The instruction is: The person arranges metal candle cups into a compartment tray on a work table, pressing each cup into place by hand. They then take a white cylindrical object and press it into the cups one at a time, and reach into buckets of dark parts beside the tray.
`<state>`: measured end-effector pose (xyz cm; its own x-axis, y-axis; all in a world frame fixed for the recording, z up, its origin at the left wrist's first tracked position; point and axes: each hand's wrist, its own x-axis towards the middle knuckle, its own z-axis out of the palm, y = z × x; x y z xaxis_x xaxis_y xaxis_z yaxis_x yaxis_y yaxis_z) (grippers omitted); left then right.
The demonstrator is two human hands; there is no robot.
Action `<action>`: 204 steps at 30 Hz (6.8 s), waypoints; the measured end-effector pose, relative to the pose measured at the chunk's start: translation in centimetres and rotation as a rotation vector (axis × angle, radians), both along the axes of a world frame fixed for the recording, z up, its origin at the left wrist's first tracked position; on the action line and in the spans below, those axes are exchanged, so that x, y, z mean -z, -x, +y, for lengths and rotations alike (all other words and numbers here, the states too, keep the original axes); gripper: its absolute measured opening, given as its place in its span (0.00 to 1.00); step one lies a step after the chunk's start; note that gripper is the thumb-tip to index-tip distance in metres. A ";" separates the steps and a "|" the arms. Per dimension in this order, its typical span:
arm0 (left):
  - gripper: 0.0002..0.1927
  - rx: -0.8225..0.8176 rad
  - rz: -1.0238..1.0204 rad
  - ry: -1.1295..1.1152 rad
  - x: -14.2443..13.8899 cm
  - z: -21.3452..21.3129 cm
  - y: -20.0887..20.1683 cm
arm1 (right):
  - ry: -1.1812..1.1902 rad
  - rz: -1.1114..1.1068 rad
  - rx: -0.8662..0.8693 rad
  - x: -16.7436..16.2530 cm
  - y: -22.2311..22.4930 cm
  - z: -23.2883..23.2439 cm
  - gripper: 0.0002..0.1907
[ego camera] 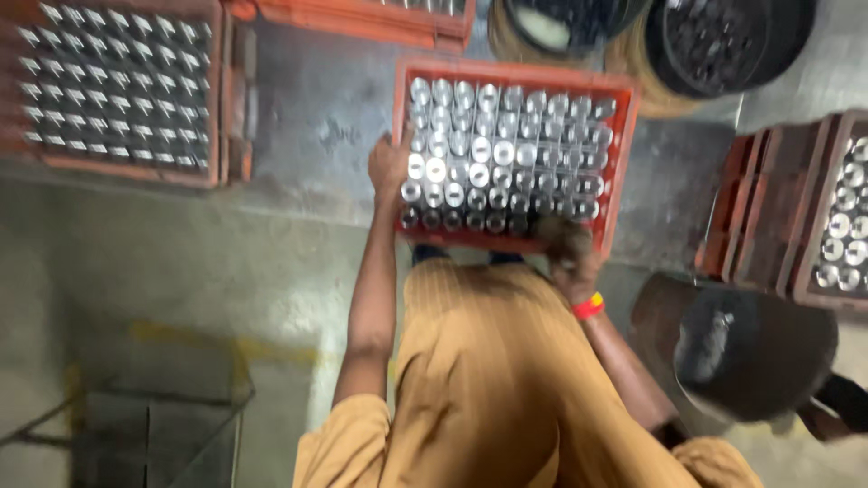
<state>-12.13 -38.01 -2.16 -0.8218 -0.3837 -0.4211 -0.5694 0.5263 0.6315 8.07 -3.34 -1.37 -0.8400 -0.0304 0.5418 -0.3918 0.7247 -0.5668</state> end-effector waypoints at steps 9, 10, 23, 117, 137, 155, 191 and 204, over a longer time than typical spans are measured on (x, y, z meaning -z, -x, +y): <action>0.40 0.015 0.025 0.010 -0.1 0.0 -0.1 | -0.352 0.019 -0.207 -0.2 5.9 -2.4 0.21; 0.39 0.012 -0.019 -0.013 0.1 0.1 -0.1 | -0.207 -0.004 -0.125 -1.7 5.8 -2.3 0.22; 0.39 0.037 0.020 -0.002 -0.2 -0.7 0.0 | -0.031 -0.055 -0.293 -4.2 5.5 -6.7 0.22; 0.25 -0.162 0.595 -0.251 4.6 -1.3 -11.8 | -0.029 -0.095 -0.368 -5.5 26.6 -14.6 0.17; 0.23 -0.110 0.469 -0.121 3.1 -2.2 -11.2 | 0.207 0.001 -0.162 -4.0 23.2 -16.7 0.21; 0.24 -0.070 0.506 -0.146 4.0 -2.2 -11.7 | 0.121 -0.043 -0.119 -4.1 19.2 -16.1 0.20; 0.23 -0.097 0.429 -0.177 5.5 -2.0 -12.1 | 0.046 -0.147 -0.238 -5.8 8.9 -17.1 0.18; 0.24 -0.137 0.404 -0.291 2.6 -2.6 -12.0 | 0.257 0.054 -0.248 -4.6 5.2 -17.5 0.18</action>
